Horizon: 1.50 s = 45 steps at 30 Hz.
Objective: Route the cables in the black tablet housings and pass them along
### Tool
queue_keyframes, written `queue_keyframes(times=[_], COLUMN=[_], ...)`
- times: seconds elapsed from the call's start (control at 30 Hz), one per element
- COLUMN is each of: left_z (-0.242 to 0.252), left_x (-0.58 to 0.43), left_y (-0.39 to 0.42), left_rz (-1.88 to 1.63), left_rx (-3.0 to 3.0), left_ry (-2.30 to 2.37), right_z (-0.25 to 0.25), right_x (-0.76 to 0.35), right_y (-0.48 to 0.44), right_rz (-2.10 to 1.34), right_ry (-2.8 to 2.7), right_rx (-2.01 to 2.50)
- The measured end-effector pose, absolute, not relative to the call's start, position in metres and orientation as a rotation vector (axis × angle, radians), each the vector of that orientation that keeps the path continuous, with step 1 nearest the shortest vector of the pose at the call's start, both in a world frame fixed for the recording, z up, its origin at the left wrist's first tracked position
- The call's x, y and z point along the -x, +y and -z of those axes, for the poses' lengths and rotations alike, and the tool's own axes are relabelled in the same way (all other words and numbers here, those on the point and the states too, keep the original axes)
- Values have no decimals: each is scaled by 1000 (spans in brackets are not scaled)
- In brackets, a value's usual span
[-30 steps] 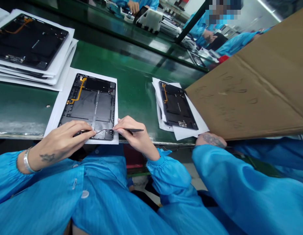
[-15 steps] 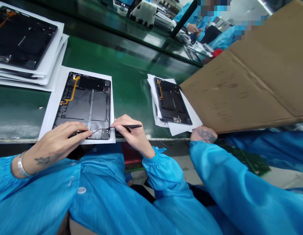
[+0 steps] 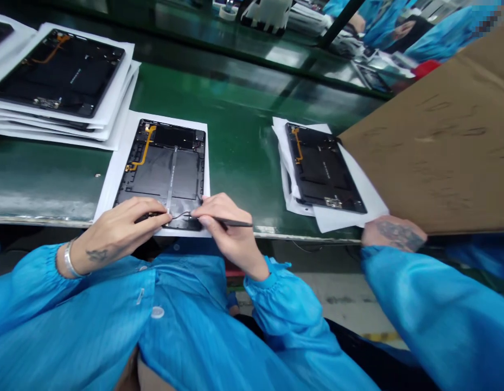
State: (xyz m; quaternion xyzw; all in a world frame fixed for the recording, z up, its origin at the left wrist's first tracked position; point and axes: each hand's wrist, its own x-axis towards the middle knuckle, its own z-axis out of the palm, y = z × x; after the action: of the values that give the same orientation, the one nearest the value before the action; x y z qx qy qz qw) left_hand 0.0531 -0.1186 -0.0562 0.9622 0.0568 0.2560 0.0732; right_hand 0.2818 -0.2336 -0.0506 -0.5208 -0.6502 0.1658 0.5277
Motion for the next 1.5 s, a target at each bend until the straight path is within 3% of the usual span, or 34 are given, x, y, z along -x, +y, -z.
queue_keyframes(times=[0.73,1.2,1.4,1.5], left_z=[25,41,46,65], left_x=[-58,-65,-61,-35], left_y=[-107,-90,-101,-118], left_rz=[-505,-870,-762,-964], left_rx=[-3224,-3117,-3170,-3031], left_ry=[-193,-421,-215,-42], right_z=[59,52,56,62], right_x=[-262,-256,-261,-263], right_y=[-230,-230,-234,-236], right_rz=[-312,-313,-313,-290], right_ry=[-1662,-1616,-1494,-1331], right_rx=[1199,1358,1305,1219])
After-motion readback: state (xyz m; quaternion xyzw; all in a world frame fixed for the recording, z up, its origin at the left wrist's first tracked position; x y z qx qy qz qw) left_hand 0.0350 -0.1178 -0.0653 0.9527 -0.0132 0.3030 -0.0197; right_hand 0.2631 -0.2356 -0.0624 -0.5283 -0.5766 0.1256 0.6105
